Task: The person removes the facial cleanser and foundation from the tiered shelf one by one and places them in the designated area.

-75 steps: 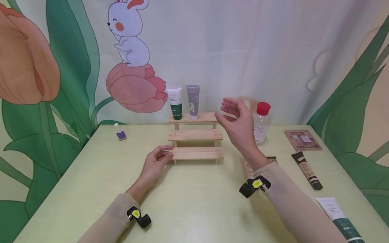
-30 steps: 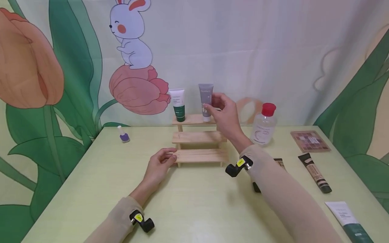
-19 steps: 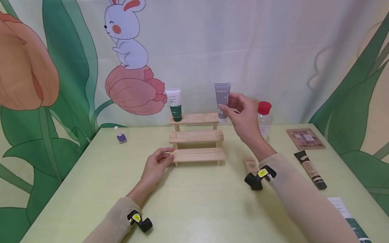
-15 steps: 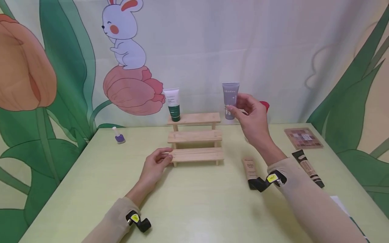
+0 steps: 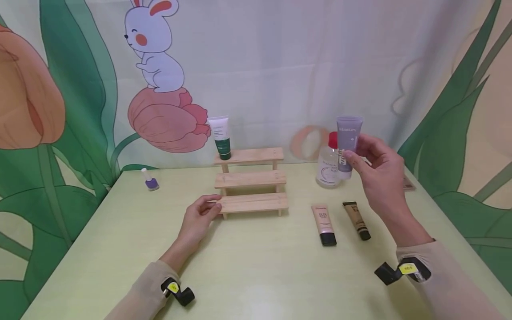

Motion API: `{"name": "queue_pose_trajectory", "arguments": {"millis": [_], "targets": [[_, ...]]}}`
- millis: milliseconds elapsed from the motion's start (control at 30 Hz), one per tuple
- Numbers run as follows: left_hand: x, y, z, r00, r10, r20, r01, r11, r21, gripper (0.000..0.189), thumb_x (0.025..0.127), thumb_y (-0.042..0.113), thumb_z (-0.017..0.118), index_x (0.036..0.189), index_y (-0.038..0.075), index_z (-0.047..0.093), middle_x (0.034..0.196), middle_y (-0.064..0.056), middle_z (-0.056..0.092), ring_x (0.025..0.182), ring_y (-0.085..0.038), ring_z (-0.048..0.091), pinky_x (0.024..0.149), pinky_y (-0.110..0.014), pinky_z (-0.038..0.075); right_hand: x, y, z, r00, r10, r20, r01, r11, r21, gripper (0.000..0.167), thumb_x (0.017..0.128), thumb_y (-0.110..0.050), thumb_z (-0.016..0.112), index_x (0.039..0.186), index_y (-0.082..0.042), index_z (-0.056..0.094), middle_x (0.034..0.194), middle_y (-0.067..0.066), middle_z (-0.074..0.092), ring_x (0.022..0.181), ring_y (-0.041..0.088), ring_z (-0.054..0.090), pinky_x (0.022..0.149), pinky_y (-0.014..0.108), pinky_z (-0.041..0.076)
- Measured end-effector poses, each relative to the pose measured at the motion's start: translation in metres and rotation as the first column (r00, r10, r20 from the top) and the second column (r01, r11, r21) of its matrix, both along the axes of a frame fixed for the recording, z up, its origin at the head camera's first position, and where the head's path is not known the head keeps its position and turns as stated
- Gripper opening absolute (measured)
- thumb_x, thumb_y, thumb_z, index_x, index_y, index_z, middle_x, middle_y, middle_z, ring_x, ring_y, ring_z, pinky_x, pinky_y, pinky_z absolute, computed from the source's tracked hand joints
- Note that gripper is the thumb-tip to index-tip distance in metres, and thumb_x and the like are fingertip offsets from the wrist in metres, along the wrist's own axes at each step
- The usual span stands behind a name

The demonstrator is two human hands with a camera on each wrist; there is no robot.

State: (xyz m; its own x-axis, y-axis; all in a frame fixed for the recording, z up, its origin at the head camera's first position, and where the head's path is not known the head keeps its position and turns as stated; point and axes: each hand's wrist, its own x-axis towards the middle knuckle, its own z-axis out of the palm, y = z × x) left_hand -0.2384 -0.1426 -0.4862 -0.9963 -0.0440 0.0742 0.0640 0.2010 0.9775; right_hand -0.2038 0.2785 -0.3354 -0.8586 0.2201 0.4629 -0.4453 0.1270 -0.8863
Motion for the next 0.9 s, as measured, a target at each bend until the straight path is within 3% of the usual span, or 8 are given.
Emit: {"name": "queue_pose_trajectory", "arguments": {"millis": [233, 333, 600, 900], "targets": [[0.0, -0.001, 0.001, 1.0, -0.001, -0.006, 0.001, 1.0, 0.02, 0.026, 0.108, 0.015, 0.076, 0.134, 0.015, 0.077, 0.118, -0.013, 0.078, 0.102, -0.018, 0.073, 0.086, -0.02, 0.056, 0.031, 0.027, -0.014, 0.991, -0.091, 0.097, 0.088, 0.995, 0.037, 0.048, 0.104, -0.01, 0.08, 0.15, -0.009, 0.069, 0.13, -0.006, 0.073, 0.111, 0.012, 0.066, 0.088, 0.01, 0.056], [0.0, 0.0, 0.0, 1.0, -0.003, -0.007, 0.003, 1.0, 0.017, 0.026, 0.109, 0.016, 0.076, 0.135, 0.015, 0.077, 0.119, -0.013, 0.078, 0.102, -0.019, 0.073, 0.085, -0.019, 0.056, 0.044, 0.038, -0.023, 0.989, -0.092, 0.118, 0.088, 0.996, 0.035, 0.047, 0.104, -0.008, 0.079, 0.15, -0.009, 0.069, 0.13, -0.008, 0.073, 0.112, 0.009, 0.067, 0.089, 0.009, 0.055], [-0.002, 0.001, -0.001, 1.0, -0.002, 0.001, 0.002, 1.0, 0.01, 0.025, 0.109, 0.015, 0.075, 0.133, 0.016, 0.077, 0.118, -0.01, 0.078, 0.102, -0.018, 0.073, 0.085, -0.019, 0.057, 0.073, 0.052, -0.053, 0.999, -0.04, 0.03, 0.042, 0.998, -0.056, 0.045, 0.099, 0.012, 0.077, 0.142, 0.002, 0.071, 0.12, -0.003, 0.078, 0.106, 0.008, 0.07, 0.088, 0.01, 0.056], [-0.001, 0.0, -0.001, 1.0, 0.002, 0.018, -0.002, 1.0, 0.008, 0.025, 0.109, 0.014, 0.075, 0.134, 0.017, 0.076, 0.119, -0.01, 0.078, 0.102, -0.02, 0.075, 0.086, -0.02, 0.058, 0.109, 0.068, -0.086, 0.984, -0.108, 0.145, 0.102, 0.994, 0.046, 0.044, 0.097, 0.01, 0.08, 0.14, 0.001, 0.073, 0.11, -0.008, 0.079, 0.1, 0.002, 0.071, 0.078, 0.011, 0.057]]}}
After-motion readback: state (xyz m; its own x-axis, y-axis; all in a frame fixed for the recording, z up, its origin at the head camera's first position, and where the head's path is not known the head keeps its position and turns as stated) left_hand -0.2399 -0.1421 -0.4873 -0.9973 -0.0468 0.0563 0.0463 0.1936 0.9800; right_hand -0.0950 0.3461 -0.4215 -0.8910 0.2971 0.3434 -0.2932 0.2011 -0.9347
